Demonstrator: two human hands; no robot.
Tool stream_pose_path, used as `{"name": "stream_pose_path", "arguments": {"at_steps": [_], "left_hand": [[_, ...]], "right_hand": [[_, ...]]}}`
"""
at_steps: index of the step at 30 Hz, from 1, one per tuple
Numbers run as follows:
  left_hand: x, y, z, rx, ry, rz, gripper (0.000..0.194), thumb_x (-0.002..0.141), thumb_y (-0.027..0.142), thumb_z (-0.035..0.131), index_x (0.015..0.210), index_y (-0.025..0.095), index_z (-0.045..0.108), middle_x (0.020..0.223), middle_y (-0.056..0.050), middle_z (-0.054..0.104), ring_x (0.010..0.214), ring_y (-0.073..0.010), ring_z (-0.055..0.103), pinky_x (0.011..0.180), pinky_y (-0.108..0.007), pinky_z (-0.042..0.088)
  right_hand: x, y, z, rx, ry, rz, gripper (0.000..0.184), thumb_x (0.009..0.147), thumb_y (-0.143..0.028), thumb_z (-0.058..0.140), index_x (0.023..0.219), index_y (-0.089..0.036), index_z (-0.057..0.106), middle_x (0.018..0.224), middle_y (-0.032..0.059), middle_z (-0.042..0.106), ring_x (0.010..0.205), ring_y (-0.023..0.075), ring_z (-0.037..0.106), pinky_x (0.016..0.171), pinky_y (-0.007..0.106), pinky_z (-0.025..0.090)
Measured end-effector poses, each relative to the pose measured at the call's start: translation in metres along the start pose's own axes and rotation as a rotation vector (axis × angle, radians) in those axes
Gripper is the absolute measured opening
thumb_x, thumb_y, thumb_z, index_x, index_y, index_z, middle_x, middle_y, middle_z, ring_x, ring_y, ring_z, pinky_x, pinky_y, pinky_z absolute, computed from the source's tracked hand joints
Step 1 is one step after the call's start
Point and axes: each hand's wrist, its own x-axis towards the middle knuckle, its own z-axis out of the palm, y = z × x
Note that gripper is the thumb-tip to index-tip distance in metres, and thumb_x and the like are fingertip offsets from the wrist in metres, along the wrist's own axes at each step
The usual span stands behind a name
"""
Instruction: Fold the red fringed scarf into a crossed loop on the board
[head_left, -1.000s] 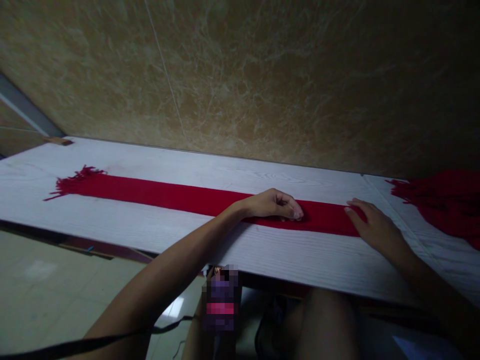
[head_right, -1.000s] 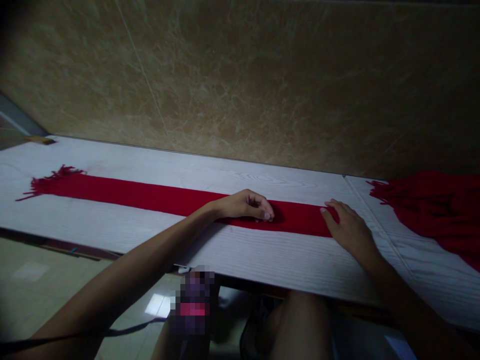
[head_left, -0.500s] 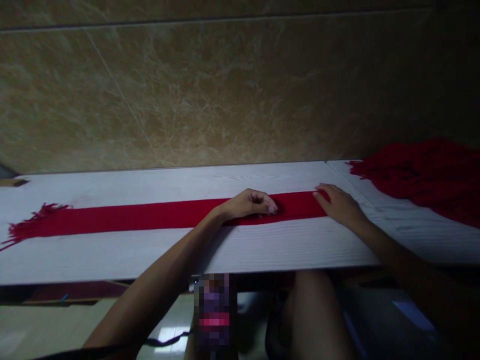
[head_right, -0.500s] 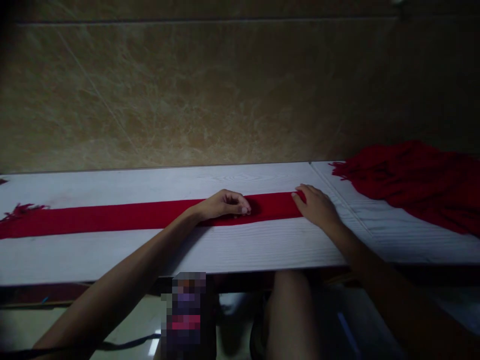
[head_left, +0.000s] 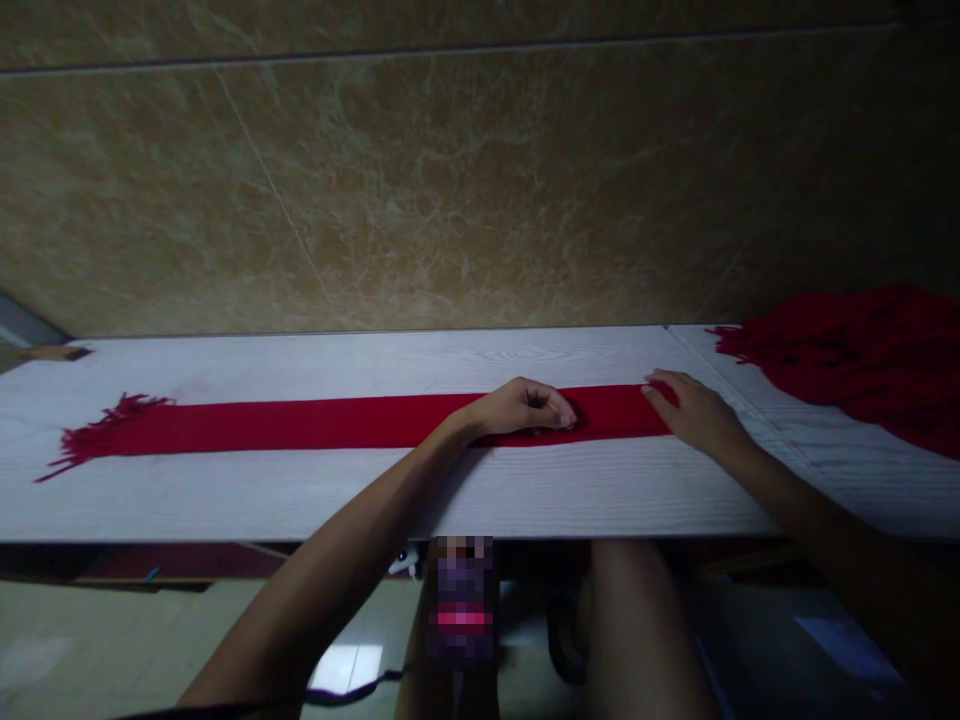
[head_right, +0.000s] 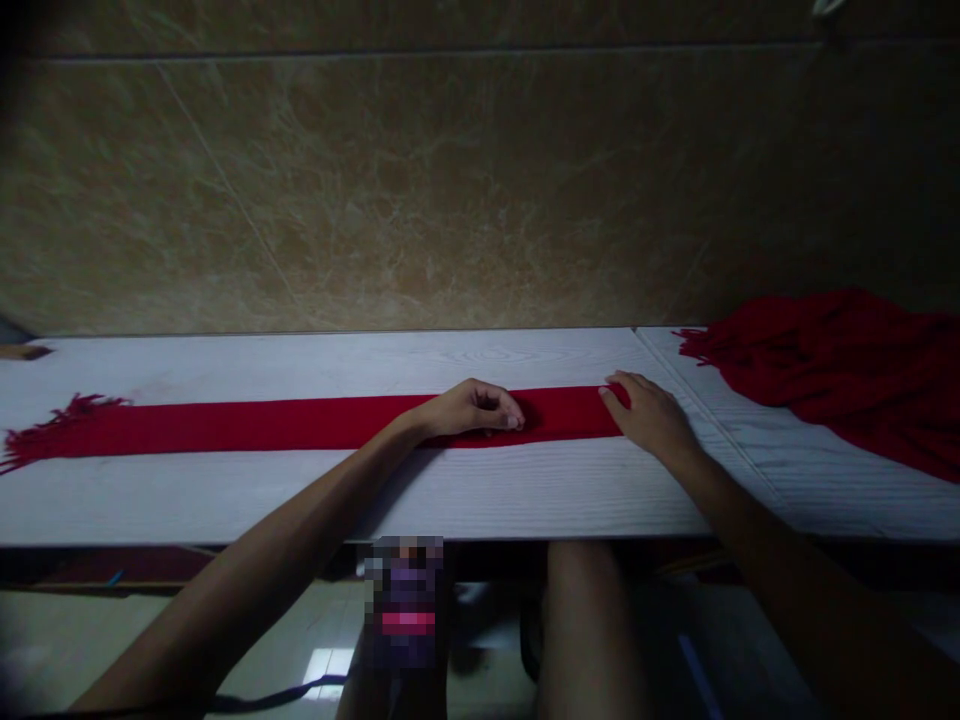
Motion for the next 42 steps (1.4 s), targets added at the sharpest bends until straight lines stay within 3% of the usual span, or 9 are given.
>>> {"name": "stream_pose_path", "arguments": {"at_steps": [13,35,42], "left_hand": [[0.0003,-0.0021,0.0005,0.009,0.002,0.02,0.011,0.089,0.021,0.078,0.096,0.014,0.081,0.095,-0.006,0.079,0.08,-0.0105,0.065,0.071,-0.022,0.047],[-0.0008,-0.0019,0.001,-0.02,0.02,0.005,0.017,0.087,0.025,0.083,0.098,0.012,0.081,0.093,-0.009,0.079,0.079,-0.0117,0.066,0.069,-0.022,0.049],[-0.0009,-0.0009,0.0019,-0.072,-0.012,0.023,0.015,0.086,0.023,0.083,0.096,0.012,0.08,0.091,-0.007,0.078,0.076,-0.0107,0.066,0.072,-0.024,0.05]], "right_hand": [[-0.0003,0.0041,0.0011,0.038,0.007,-0.002,0.036,0.094,-0.047,0.053,0.11,-0.024,0.075,0.129,0.0147,0.076,0.124,0.0361,0.07,0.114,0.059,0.052],[-0.0004,0.0031,-0.0006,0.053,-0.006,0.007,0.036,0.093,-0.048,0.054,0.11,-0.024,0.074,0.13,0.0155,0.076,0.125,0.0373,0.07,0.115,0.061,0.05],[-0.0003,0.0064,0.0013,0.037,0.009,-0.005,0.035,0.094,-0.049,0.055,0.111,-0.025,0.074,0.13,0.0141,0.076,0.125,0.0349,0.07,0.115,0.056,0.053]]}}
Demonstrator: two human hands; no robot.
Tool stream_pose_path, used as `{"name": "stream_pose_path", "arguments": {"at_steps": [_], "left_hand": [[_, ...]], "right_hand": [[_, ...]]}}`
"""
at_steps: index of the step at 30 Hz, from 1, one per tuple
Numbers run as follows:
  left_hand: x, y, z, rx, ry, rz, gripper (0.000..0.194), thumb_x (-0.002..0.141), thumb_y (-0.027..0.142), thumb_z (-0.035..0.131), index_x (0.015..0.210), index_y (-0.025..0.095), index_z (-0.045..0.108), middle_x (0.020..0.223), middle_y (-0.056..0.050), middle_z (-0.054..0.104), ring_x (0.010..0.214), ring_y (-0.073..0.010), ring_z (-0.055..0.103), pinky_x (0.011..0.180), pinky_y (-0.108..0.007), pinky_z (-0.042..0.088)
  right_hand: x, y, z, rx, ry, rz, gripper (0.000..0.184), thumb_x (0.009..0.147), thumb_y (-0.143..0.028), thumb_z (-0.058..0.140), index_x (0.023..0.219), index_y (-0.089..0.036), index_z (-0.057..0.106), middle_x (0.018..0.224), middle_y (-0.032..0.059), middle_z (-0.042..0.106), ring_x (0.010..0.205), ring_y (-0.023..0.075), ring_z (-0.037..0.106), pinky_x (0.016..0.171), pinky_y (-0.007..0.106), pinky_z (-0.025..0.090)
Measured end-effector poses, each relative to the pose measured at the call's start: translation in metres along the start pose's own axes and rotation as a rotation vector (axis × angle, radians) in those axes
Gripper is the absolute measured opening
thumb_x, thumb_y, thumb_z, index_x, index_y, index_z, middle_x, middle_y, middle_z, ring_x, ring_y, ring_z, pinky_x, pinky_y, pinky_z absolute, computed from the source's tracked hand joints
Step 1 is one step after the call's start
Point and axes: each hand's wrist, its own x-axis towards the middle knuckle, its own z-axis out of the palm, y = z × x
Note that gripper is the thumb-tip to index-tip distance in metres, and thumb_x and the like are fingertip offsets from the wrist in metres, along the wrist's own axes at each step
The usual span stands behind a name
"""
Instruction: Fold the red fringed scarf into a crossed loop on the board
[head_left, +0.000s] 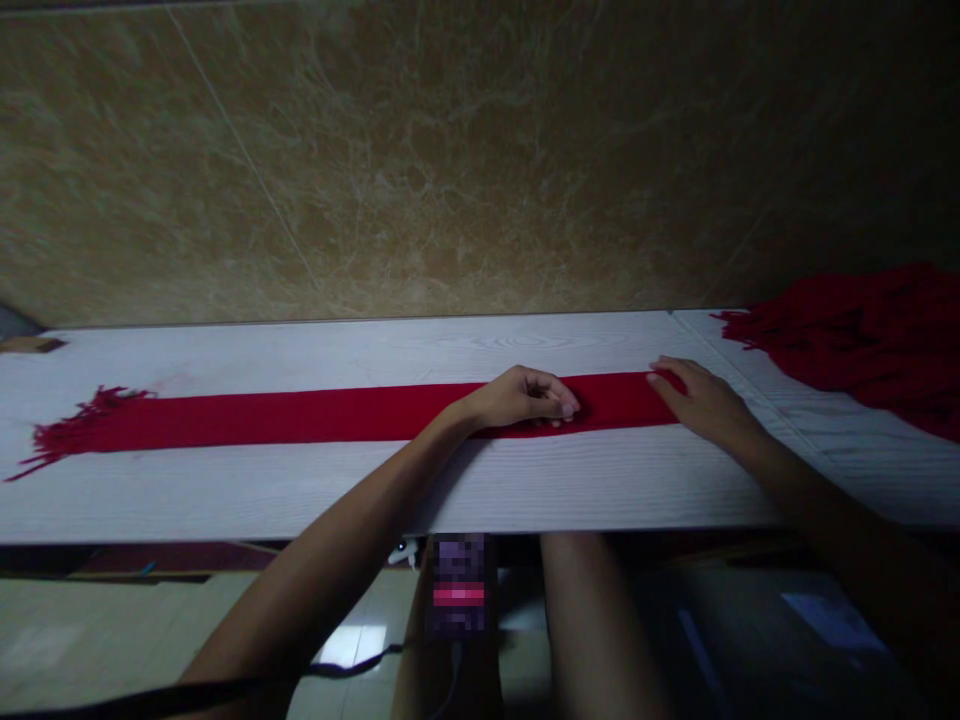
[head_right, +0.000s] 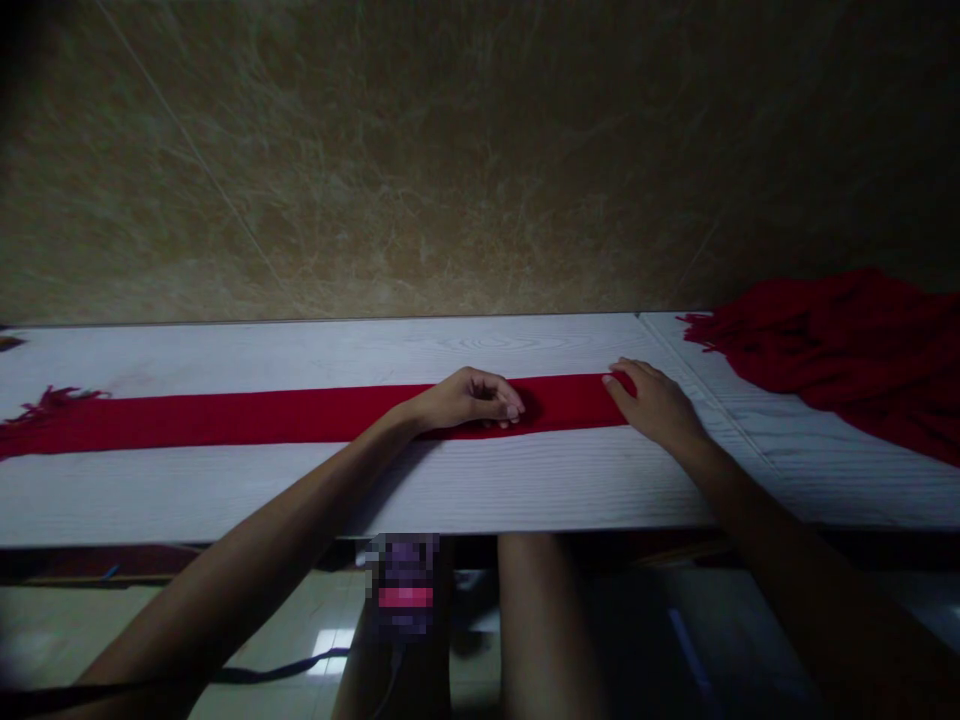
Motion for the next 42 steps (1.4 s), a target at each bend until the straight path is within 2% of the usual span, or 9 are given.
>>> {"name": "stream_pose_path", "arguments": {"at_steps": [6,13,22,28,34,42], "left_hand": [[-0.001,0.003,0.001,0.03,0.028,-0.049,0.009,0.088,0.018,0.079,0.096,0.013,0.08,0.092,-0.006,0.077,0.077,-0.0102,0.065,0.073,-0.024,0.05],[0.001,0.001,0.0,0.016,0.017,-0.015,0.022,0.083,0.027,0.087,0.096,0.011,0.08,0.091,-0.008,0.078,0.076,-0.0112,0.065,0.069,-0.023,0.05],[0.001,-0.003,-0.001,-0.042,0.013,-0.032,0.025,0.083,0.029,0.09,0.096,0.011,0.079,0.089,-0.008,0.078,0.078,-0.0127,0.071,0.073,-0.025,0.053],[0.002,-0.004,-0.001,-0.046,0.004,-0.039,0.023,0.084,0.027,0.089,0.097,0.011,0.079,0.091,-0.008,0.078,0.078,-0.0122,0.071,0.074,-0.025,0.053],[0.002,-0.003,-0.001,-0.037,0.0,-0.031,0.021,0.085,0.026,0.087,0.098,0.011,0.079,0.091,-0.008,0.078,0.078,-0.0123,0.07,0.074,-0.025,0.053],[0.0,0.002,0.001,0.048,0.032,-0.03,0.009,0.089,0.019,0.08,0.096,0.014,0.081,0.093,-0.007,0.079,0.079,-0.0114,0.065,0.071,-0.023,0.049]], "right_hand": [[0.0,-0.001,-0.001,-0.008,-0.01,0.008,0.033,0.096,-0.047,0.054,0.111,-0.025,0.074,0.131,0.0145,0.076,0.126,0.0367,0.069,0.115,0.06,0.051],[0.0,-0.003,-0.001,0.002,-0.014,0.02,0.035,0.094,-0.048,0.053,0.111,-0.025,0.074,0.132,0.0147,0.075,0.127,0.0356,0.069,0.116,0.058,0.05],[-0.001,-0.005,-0.004,0.023,-0.019,0.019,0.035,0.093,-0.05,0.055,0.112,-0.027,0.074,0.13,0.012,0.076,0.126,0.0347,0.069,0.116,0.058,0.05],[0.0,-0.004,-0.005,0.027,-0.036,0.018,0.035,0.093,-0.049,0.055,0.112,-0.026,0.074,0.131,0.0137,0.075,0.127,0.0369,0.068,0.117,0.062,0.048],[-0.001,-0.008,-0.006,0.025,-0.04,0.037,0.034,0.093,-0.049,0.055,0.111,-0.027,0.073,0.132,0.0136,0.075,0.128,0.0361,0.068,0.118,0.056,0.049],[0.0,-0.012,-0.008,0.019,-0.054,0.048,0.034,0.092,-0.048,0.053,0.11,-0.026,0.073,0.133,0.0148,0.075,0.13,0.0382,0.067,0.118,0.057,0.049]]}}
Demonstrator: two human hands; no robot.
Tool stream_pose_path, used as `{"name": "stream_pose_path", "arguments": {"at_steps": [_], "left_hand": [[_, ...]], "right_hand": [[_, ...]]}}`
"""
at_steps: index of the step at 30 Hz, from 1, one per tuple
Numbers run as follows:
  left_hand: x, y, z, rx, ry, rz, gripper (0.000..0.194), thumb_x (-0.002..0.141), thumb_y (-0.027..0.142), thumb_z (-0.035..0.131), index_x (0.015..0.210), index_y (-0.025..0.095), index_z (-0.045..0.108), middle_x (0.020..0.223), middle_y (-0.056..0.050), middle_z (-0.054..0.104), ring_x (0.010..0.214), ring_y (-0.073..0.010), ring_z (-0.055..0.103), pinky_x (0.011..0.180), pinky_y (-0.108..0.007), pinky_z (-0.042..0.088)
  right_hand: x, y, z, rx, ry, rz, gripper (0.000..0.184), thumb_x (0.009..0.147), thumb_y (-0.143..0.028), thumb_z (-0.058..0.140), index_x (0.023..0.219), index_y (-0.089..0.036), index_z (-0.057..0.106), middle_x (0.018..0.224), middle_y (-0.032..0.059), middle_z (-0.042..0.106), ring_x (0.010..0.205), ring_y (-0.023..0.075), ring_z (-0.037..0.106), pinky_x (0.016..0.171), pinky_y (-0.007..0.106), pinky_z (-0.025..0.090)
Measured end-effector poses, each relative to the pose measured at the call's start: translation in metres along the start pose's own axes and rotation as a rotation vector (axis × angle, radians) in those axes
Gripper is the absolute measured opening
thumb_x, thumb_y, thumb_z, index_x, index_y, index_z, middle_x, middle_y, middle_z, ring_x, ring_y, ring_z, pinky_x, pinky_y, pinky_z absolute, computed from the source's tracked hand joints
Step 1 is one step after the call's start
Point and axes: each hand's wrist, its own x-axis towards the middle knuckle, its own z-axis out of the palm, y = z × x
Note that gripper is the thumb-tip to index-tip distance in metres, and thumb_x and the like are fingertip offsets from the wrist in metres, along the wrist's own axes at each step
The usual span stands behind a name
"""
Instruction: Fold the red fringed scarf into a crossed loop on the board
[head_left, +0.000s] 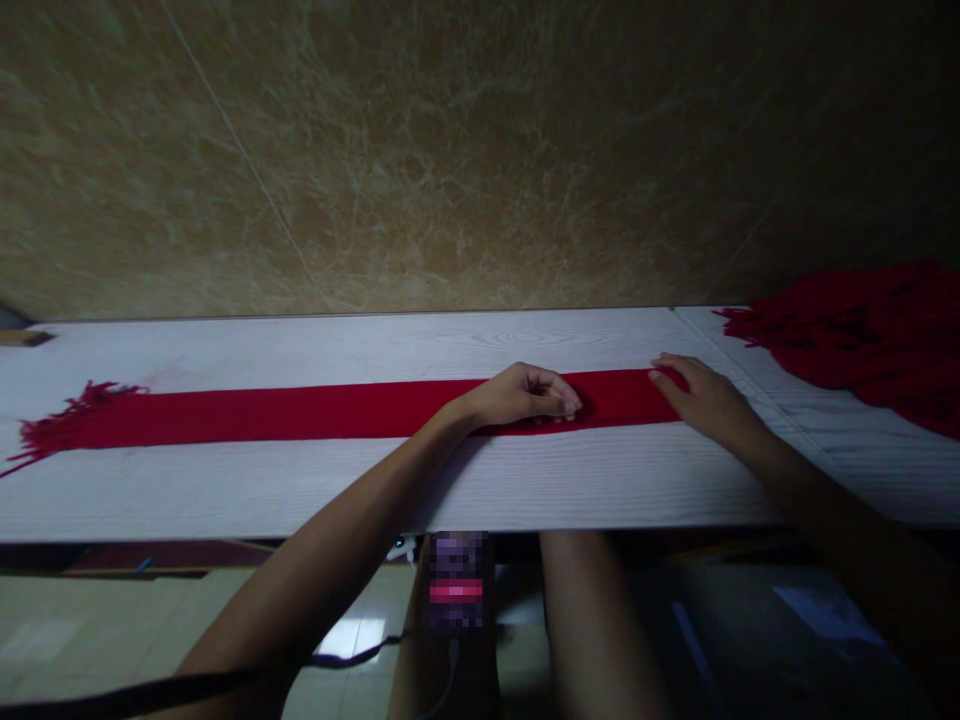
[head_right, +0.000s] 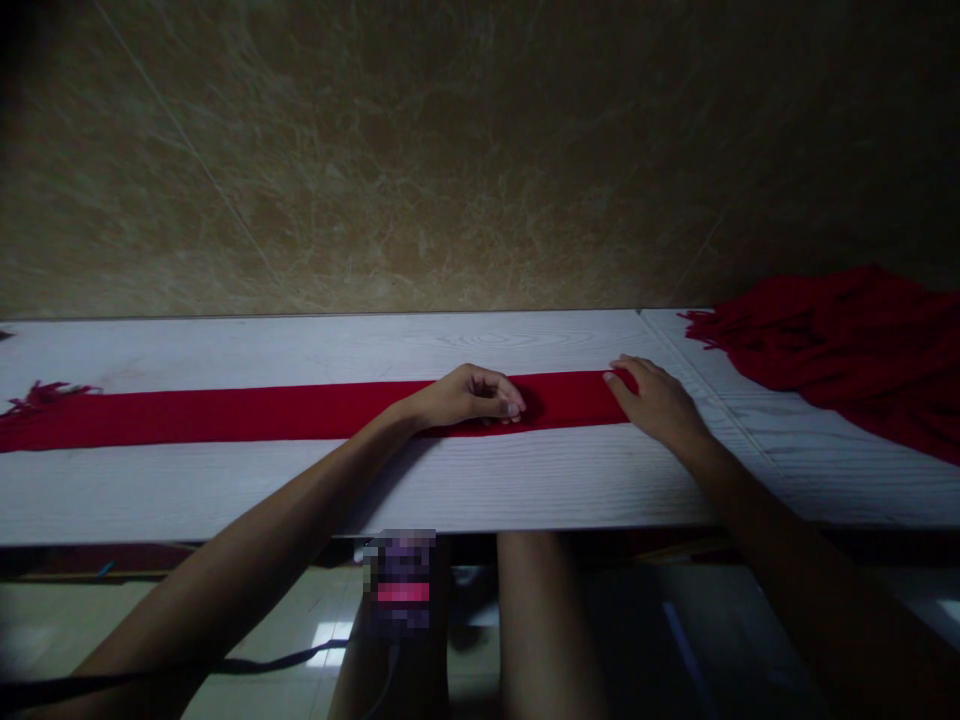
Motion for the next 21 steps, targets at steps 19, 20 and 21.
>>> {"name": "stream_pose_path", "arguments": {"at_steps": [19,20,21], "left_hand": [[0.0005,-0.0012,-0.0003,-0.021,-0.009,-0.011,0.017,0.086,0.024,0.084,0.098,0.012,0.081,0.092,-0.009,0.078,0.076,-0.0116,0.066,0.07,-0.023,0.05],[0.0004,-0.0009,-0.0003,-0.024,-0.011,-0.015,0.016,0.086,0.023,0.083,0.098,0.012,0.081,0.092,-0.009,0.078,0.077,-0.0116,0.066,0.07,-0.023,0.05],[0.0003,-0.0006,-0.0003,-0.025,-0.011,-0.018,0.014,0.087,0.022,0.082,0.097,0.012,0.081,0.092,-0.008,0.078,0.077,-0.0114,0.067,0.071,-0.023,0.05]], "right_hand": [[-0.0005,0.0005,0.0007,-0.005,0.009,0.001,0.035,0.093,-0.048,0.053,0.111,-0.026,0.073,0.132,0.0149,0.075,0.128,0.0376,0.068,0.118,0.057,0.049],[-0.0007,0.0005,0.0006,-0.005,0.012,-0.001,0.035,0.093,-0.048,0.053,0.111,-0.026,0.073,0.131,0.0147,0.075,0.128,0.0379,0.068,0.118,0.057,0.049],[-0.0008,0.0003,0.0004,-0.004,0.013,-0.002,0.035,0.093,-0.049,0.053,0.111,-0.026,0.073,0.131,0.0146,0.075,0.128,0.0381,0.068,0.118,0.058,0.049]]}}
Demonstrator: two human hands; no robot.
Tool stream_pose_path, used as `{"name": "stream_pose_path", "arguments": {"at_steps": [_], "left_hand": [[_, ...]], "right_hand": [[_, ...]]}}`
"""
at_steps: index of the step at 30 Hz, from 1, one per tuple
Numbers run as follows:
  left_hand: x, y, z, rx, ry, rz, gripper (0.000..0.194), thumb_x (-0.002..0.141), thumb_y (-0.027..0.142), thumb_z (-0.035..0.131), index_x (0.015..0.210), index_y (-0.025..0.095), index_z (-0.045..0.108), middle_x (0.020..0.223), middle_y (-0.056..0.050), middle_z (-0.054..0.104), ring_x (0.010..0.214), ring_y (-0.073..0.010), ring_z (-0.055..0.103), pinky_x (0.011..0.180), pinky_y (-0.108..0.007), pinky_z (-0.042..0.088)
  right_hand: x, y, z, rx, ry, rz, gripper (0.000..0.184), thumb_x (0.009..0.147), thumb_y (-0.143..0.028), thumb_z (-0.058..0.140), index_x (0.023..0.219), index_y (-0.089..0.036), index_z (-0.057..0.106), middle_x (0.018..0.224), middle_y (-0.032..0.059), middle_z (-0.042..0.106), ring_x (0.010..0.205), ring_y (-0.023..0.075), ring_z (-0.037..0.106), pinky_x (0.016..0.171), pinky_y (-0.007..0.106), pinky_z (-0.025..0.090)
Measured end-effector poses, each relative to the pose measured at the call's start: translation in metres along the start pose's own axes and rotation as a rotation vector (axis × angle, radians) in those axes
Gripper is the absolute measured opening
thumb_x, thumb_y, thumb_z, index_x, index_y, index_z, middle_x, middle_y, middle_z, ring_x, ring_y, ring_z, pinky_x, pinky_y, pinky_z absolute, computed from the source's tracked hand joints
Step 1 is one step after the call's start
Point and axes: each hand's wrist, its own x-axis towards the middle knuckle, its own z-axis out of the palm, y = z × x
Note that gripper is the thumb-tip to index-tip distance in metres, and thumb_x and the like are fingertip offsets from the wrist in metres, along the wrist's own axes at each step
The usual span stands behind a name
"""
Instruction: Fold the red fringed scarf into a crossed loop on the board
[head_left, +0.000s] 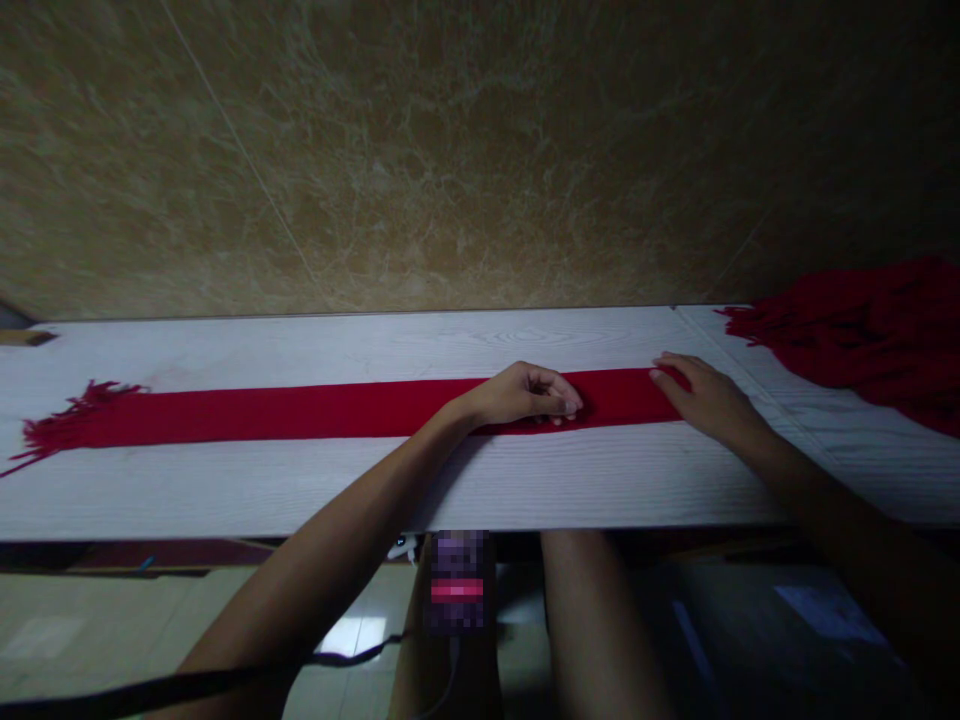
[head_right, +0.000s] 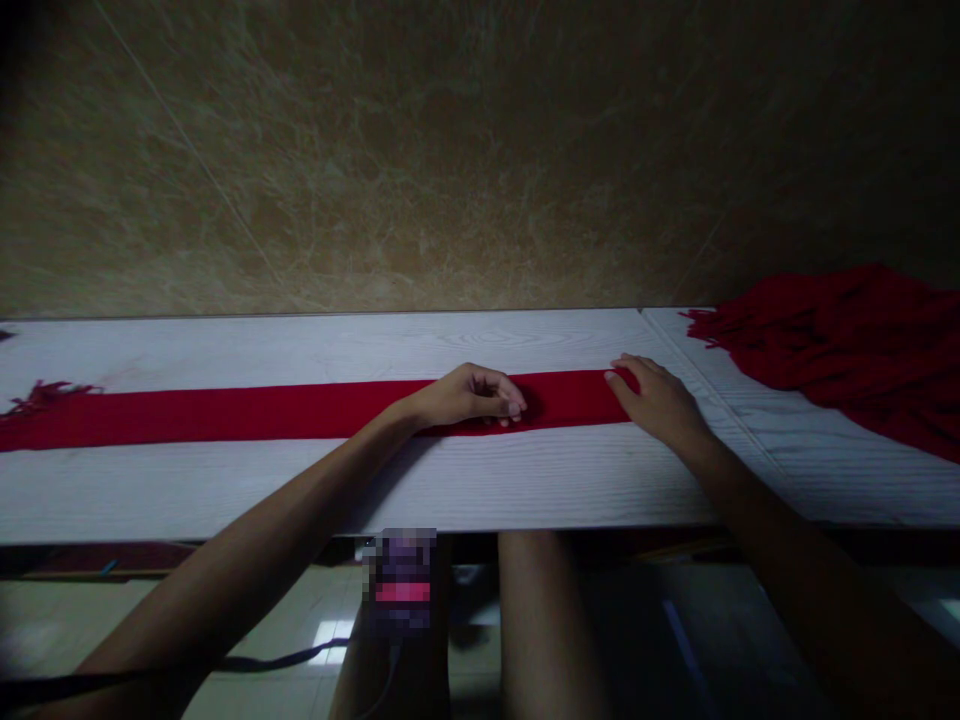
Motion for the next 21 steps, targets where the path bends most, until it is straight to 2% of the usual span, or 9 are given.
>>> {"name": "stream_pose_path", "arguments": {"at_steps": [4,9,12,21], "left_hand": [[0.0002,0.0006,0.0003,0.0,-0.001,-0.008,0.009,0.089,0.018,0.08,0.096,0.014,0.08,0.092,-0.007,0.078,0.076,-0.0106,0.067,0.072,-0.023,0.05],[0.0005,0.0003,0.0003,0.0,-0.002,0.004,0.01,0.088,0.019,0.081,0.096,0.013,0.08,0.092,-0.007,0.078,0.077,-0.0107,0.066,0.071,-0.023,0.049],[0.0002,0.0005,0.0004,-0.005,-0.005,0.022,0.011,0.087,0.019,0.081,0.096,0.012,0.08,0.091,-0.008,0.078,0.077,-0.0109,0.066,0.069,-0.023,0.049],[-0.0011,0.006,0.0036,0.0,0.015,0.008,0.008,0.087,0.02,0.076,0.086,0.012,0.072,0.084,-0.006,0.075,0.073,-0.0107,0.065,0.066,-0.021,0.048]], "right_hand": [[-0.0001,-0.0006,-0.0007,0.005,-0.011,0.005,0.035,0.092,-0.048,0.054,0.11,-0.026,0.073,0.132,0.0153,0.075,0.129,0.0382,0.068,0.119,0.056,0.048],[0.0006,-0.0003,-0.0011,0.02,-0.006,0.007,0.033,0.092,-0.048,0.054,0.109,-0.027,0.073,0.131,0.0136,0.076,0.128,0.0387,0.068,0.118,0.059,0.048],[0.0006,-0.0007,-0.002,0.015,-0.022,0.004,0.034,0.093,-0.05,0.053,0.11,-0.028,0.073,0.131,0.0128,0.076,0.129,0.0368,0.068,0.119,0.056,0.048],[0.0005,-0.0038,-0.0031,-0.002,-0.029,0.007,0.038,0.092,-0.049,0.051,0.111,-0.022,0.072,0.135,0.0187,0.074,0.13,0.0394,0.067,0.119,0.059,0.047]]}}
